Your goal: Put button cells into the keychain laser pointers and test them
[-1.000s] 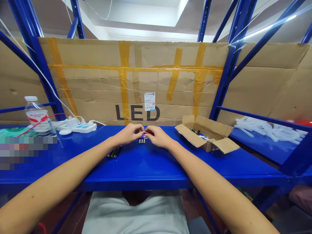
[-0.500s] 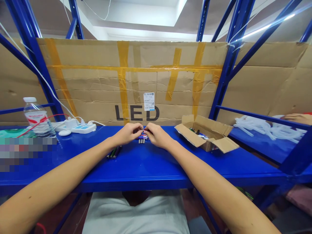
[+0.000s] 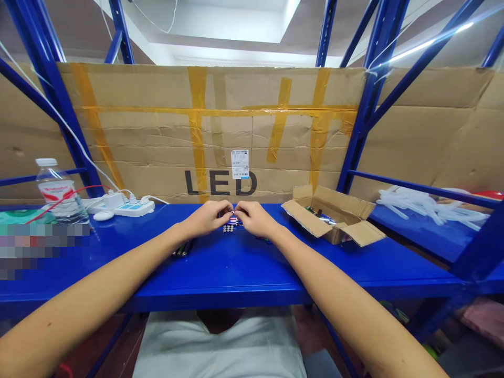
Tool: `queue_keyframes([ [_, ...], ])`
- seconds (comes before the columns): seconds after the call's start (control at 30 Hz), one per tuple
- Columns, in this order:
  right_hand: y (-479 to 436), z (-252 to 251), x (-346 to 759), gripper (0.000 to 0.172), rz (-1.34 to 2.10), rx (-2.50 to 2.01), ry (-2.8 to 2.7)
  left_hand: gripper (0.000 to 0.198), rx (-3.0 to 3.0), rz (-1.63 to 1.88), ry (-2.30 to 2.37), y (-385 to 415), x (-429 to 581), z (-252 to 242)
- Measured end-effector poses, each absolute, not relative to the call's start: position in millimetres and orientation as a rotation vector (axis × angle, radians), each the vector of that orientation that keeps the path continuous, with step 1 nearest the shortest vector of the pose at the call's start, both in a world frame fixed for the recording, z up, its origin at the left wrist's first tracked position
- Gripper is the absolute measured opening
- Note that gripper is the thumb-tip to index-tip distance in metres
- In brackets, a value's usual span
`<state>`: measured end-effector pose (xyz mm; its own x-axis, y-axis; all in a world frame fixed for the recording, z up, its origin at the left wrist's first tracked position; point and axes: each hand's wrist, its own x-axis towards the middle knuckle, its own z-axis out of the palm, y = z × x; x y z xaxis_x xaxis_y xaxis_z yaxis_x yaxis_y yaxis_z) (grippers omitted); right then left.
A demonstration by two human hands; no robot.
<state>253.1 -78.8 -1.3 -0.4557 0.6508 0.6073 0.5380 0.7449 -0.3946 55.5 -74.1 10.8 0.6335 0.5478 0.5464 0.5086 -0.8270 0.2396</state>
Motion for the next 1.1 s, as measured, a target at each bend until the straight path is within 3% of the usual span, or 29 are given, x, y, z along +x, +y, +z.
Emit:
queue_keyframes([
  [0.13,-75.2,0.9,251.8,0.020,0.528,-0.841,-2.079,0.011,2.591,1.010,0.906,-75.1,55.5,14.8],
  [0.27,-66.9,4.2,255.9,0.036,1.122,-0.739,-1.851,0.007,2.355,1.064,0.924,-73.5,55.3,17.0],
  [0.33,-62.0,6.1,260.8,0.043,1.217,-0.783,-1.710,0.005,2.266,1.095,0.939,-70.5,55.0,16.3],
  [0.47,-55.8,12.0,273.8,0.047,1.123,-0.967,-1.549,0.004,2.190,1.260,0.950,-62.4,54.3,13.5],
  [0.57,-57.5,17.4,282.5,0.034,0.975,-1.138,-1.646,0.005,2.064,1.402,0.868,-58.8,54.5,12.9],
  [0.67,-63.7,20.5,286.3,0.021,0.573,-1.454,-1.989,0.011,1.923,1.487,0.799,-59.2,55.2,14.9],
  [0.77,-70.6,19.9,283.4,0.020,0.234,-1.676,-2.299,0.015,1.820,1.524,0.783,-61.4,56.5,17.6],
  [0.97,-77.7,13.8,267.1,0.020,0.262,-1.810,-2.500,0.007,1.737,1.421,0.867,-63.1,59.7,17.1],
  [1.1,-79.5,12.9,262.9,0.019,0.230,-1.846,-2.518,0.013,1.802,1.436,0.843,-59.9,61.4,13.7],
])
